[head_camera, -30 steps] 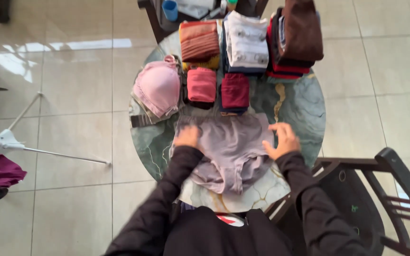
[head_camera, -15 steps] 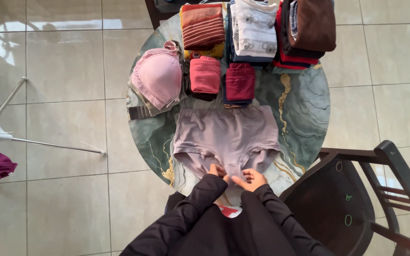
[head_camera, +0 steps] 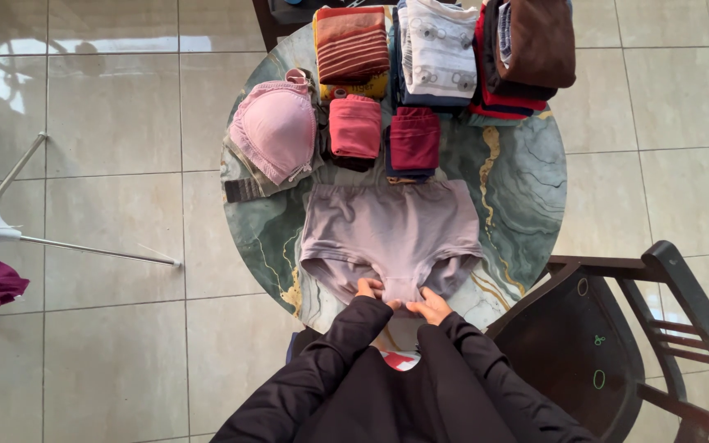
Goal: Folding various articles of clothing on a table.
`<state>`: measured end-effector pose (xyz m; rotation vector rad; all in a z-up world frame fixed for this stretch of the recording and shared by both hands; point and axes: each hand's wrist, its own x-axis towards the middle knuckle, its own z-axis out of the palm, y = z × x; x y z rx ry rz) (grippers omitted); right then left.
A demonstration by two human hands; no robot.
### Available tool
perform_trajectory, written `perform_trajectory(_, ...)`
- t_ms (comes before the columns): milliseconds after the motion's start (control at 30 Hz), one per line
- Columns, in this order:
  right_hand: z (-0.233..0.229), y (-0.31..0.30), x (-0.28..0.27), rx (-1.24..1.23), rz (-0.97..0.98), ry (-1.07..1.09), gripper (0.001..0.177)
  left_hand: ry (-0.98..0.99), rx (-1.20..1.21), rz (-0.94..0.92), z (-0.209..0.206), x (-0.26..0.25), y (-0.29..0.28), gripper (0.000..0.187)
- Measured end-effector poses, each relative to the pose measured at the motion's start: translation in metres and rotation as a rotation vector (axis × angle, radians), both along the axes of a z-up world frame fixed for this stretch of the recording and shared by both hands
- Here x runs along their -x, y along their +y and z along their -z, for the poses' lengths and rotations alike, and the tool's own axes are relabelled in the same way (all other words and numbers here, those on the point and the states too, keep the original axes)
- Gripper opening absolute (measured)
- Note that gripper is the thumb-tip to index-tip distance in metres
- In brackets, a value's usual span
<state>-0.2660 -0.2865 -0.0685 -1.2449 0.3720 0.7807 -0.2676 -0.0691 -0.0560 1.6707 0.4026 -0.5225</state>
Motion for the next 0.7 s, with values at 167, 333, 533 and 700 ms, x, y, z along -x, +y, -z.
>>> perform_trajectory(167,0.047,-0.015,0.009,-0.028,0.016,-0.105,0.044,-0.040,-0.181,0.103,-0.083,-0.004,0.017,0.081)
perform_trajectory(333,-0.009,-0.001,0.012,0.401,-0.036,-0.281,0.041,-0.206,-0.193,0.094,-0.081,0.009,0.028,0.072)
perform_trajectory(533,-0.126,0.033,0.015,0.893,-0.001,-0.413,0.057,-0.409,-0.395,0.366,-0.105,0.020,0.039,0.057)
perform_trajectory(700,-0.201,0.050,-0.003,1.119,-0.408,-1.364,0.083,-0.550,-0.789,0.876,-0.144,0.003,0.052,0.063)
